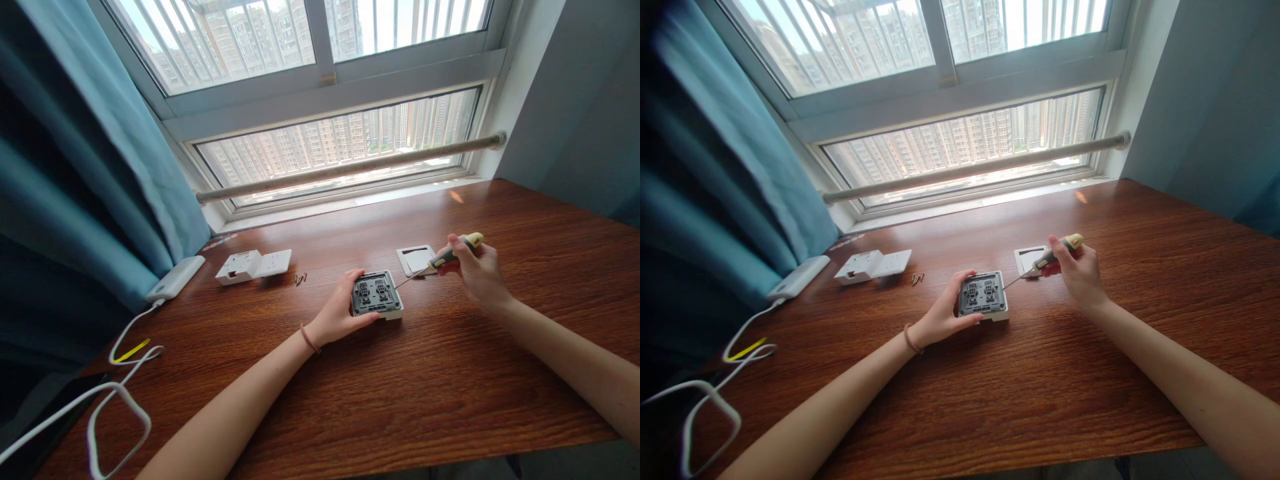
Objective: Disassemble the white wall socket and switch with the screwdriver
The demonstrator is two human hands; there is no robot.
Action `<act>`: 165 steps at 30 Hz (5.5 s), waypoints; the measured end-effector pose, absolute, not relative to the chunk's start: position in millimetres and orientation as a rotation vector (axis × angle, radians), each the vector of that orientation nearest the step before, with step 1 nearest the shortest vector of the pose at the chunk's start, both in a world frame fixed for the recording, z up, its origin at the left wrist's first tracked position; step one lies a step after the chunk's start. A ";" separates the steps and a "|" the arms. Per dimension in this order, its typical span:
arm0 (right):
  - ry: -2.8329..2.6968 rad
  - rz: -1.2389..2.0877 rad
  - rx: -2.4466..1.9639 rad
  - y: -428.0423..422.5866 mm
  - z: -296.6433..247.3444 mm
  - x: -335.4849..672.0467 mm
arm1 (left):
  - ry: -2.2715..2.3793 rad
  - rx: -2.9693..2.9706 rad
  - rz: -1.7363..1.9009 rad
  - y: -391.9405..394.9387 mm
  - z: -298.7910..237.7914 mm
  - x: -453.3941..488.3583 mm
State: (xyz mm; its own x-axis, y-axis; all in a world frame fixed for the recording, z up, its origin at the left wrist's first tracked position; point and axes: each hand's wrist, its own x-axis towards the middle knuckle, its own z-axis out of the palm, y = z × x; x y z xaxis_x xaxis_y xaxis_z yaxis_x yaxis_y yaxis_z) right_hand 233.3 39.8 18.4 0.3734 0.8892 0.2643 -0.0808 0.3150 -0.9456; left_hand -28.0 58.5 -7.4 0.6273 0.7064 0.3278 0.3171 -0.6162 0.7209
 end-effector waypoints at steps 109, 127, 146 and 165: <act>-0.838 1.159 -1.062 48.5 2.0 234.3 | 0.965 2.809 0.633 42.0 -1.9 -24.7; -1.674 0.188 -2.079 90.4 -12.4 323.3 | 1.397 2.376 1.013 72.5 -11.7 -40.5; -1.808 0.031 -2.430 78.2 -8.8 295.6 | 1.296 2.745 1.181 53.4 -8.3 -35.5; -1.880 -0.483 -2.004 50.3 5.9 261.5 | 1.185 2.842 1.493 40.5 -8.5 -28.1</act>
